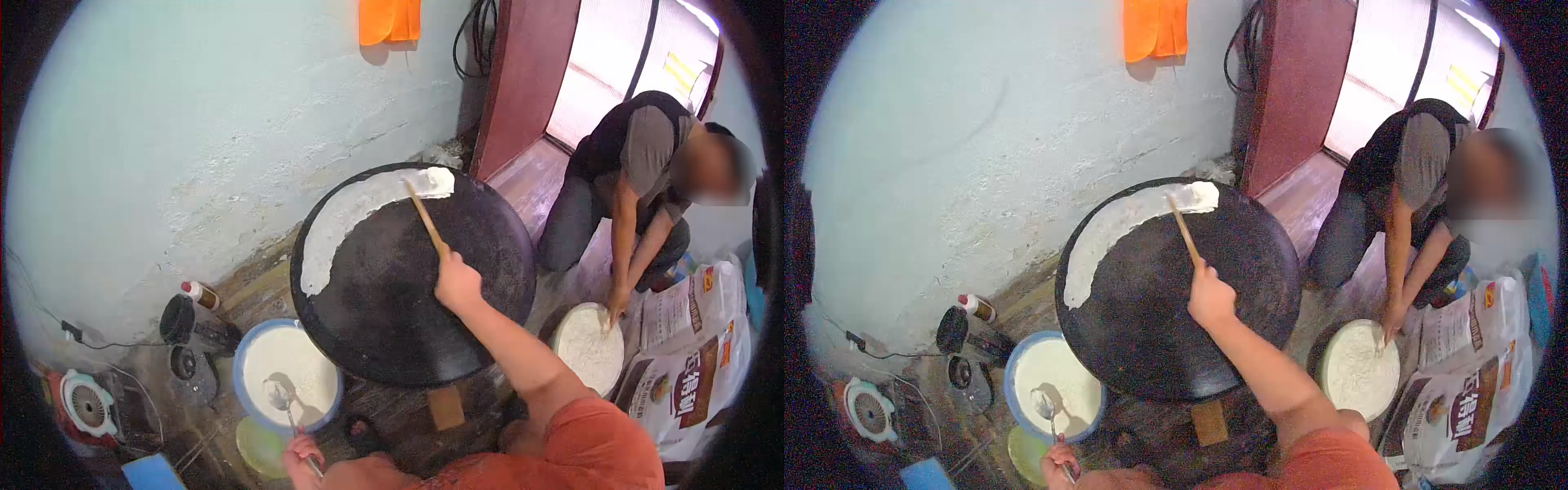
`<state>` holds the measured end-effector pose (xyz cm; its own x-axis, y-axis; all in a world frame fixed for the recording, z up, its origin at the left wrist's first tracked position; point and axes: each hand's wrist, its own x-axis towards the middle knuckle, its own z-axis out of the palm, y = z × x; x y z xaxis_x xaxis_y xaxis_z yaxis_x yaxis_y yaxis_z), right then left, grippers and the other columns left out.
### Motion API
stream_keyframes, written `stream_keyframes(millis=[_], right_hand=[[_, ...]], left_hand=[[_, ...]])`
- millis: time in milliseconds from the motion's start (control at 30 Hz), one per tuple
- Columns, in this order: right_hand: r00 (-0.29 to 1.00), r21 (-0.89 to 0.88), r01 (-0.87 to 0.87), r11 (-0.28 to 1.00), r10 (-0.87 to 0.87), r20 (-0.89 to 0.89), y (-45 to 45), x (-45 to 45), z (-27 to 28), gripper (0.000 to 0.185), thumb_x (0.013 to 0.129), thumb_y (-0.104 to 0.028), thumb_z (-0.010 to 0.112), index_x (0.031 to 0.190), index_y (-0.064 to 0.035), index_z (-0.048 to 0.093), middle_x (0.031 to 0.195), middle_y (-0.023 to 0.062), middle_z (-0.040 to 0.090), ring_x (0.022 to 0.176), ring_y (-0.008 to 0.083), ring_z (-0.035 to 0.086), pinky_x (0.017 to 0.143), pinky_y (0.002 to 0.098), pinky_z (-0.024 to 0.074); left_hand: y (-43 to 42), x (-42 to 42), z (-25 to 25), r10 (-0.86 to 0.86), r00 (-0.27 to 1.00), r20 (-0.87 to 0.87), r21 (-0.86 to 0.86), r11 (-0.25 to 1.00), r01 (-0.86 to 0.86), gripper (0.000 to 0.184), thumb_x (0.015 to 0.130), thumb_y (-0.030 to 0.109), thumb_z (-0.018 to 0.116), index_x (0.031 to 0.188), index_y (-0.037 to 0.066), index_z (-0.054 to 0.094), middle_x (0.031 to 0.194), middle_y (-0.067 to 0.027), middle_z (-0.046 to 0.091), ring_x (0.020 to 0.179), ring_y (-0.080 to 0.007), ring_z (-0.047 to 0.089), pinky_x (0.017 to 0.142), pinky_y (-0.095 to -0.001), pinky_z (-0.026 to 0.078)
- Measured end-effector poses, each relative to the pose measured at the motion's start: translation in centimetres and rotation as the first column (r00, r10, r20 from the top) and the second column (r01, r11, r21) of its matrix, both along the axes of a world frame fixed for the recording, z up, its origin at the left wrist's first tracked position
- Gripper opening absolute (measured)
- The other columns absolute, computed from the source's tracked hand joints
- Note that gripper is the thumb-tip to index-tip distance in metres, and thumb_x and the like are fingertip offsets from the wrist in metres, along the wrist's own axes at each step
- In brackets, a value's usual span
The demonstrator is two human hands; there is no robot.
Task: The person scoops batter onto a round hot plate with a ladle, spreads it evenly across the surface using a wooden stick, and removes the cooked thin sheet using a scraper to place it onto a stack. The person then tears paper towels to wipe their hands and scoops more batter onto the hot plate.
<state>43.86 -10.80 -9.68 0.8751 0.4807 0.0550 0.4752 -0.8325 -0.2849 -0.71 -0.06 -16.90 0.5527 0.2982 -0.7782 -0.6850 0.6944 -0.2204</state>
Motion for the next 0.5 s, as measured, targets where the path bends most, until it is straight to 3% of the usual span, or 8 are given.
stream_keyframes(millis=[100,200,300,367,433,500], right_hand=[[0.979,-0.167,0.025,0.986,0.009,0.202,2.0,6.1,-2.5,0.037,0.084,-0.011,0.039,0.119,0.0008,0.038,0.092,0.0149,0.056,0.073,0.0293,0.062,0.059,0.0379,0.0509],[0.991,-0.135,0.102,0.986,-0.089,0.096,-2.6,5.5,1.2,0.038,0.083,-0.013,0.043,0.119,-0.0004,0.039,0.094,0.0171,0.056,0.078,0.0304,0.062,0.063,0.0392,0.0507],[0.991,-0.141,0.106,0.984,-0.115,-0.06,-7.1,1.4,2.6,0.046,0.08,-0.014,0.051,0.121,0.0004,0.038,0.096,0.02,0.057,0.089,0.032,0.059,0.075,0.0402,0.0479],[0.98,0.302,-0.044,0.952,0.101,-0.174,-10.1,2.3,-0.5,0.042,0.084,-0.015,0.049,0.122,-0.001,0.038,0.088,0.0154,0.059,0.082,0.0261,0.061,0.073,0.0358,0.0476],[0.909,0.646,0.019,0.763,0.256,-0.33,-11.2,3.3,-0.9,0.034,0.087,-0.014,0.045,0.12,-0.0039,0.043,0.081,0.0101,0.058,0.071,0.0182,0.058,0.066,0.0306,0.047],[0.892,0.692,0.097,0.715,0.245,-0.379,-11.8,5.4,-0.5,0.031,0.087,-0.01,0.044,0.118,-0.0072,0.05,0.075,0.0062,0.058,0.06,0.0127,0.053,0.058,0.0267,0.0452]], left_hand=[[0.1,-1.8,-2.3,-0.141,0.989,0.05,0.119,0.984,0.135,0.029,0.079,0.004,0.043,0.104,0.003,0.056,0.055,0.002,0.043,0.046,-0.0076,0.041,0.04,-0.0204,0.037],[0.1,-2.0,-2.2,-0.068,0.998,0.009,0.061,0.996,0.067,0.026,0.081,0.007,0.044,0.104,0.004,0.056,0.057,0.0019,0.043,0.045,-0.0077,0.041,0.039,-0.0203,0.036],[0.8,-3.0,-3.7,-0.14,0.969,0.205,0.155,0.982,0.109,0.017,0.082,0.007,0.044,0.098,0.004,0.05,0.064,-0.0019,0.043,0.053,-0.0136,0.042,0.053,-0.0226,0.034],[0.8,-5.2,-4.5,-0.178,0.934,0.309,0.216,0.97,0.114,0.012,0.082,0.008,0.044,0.093,0.004,0.047,0.069,-0.0045,0.043,0.058,-0.0175,0.043,0.063,-0.0242,0.033],[1.3,-7.0,-4.8,-0.233,0.885,0.402,0.283,0.951,0.122,0.008,0.083,0.008,0.044,0.089,0.004,0.043,0.074,-0.007,0.043,0.063,-0.0215,0.044,0.073,-0.0258,0.031],[1.2,-6.2,-3.0,-0.288,0.822,0.492,0.353,0.929,0.114,0.007,0.083,0.009,0.044,0.084,0.004,0.039,0.079,-0.0095,0.043,0.069,-0.0254,0.045,0.082,-0.0274,0.03]])
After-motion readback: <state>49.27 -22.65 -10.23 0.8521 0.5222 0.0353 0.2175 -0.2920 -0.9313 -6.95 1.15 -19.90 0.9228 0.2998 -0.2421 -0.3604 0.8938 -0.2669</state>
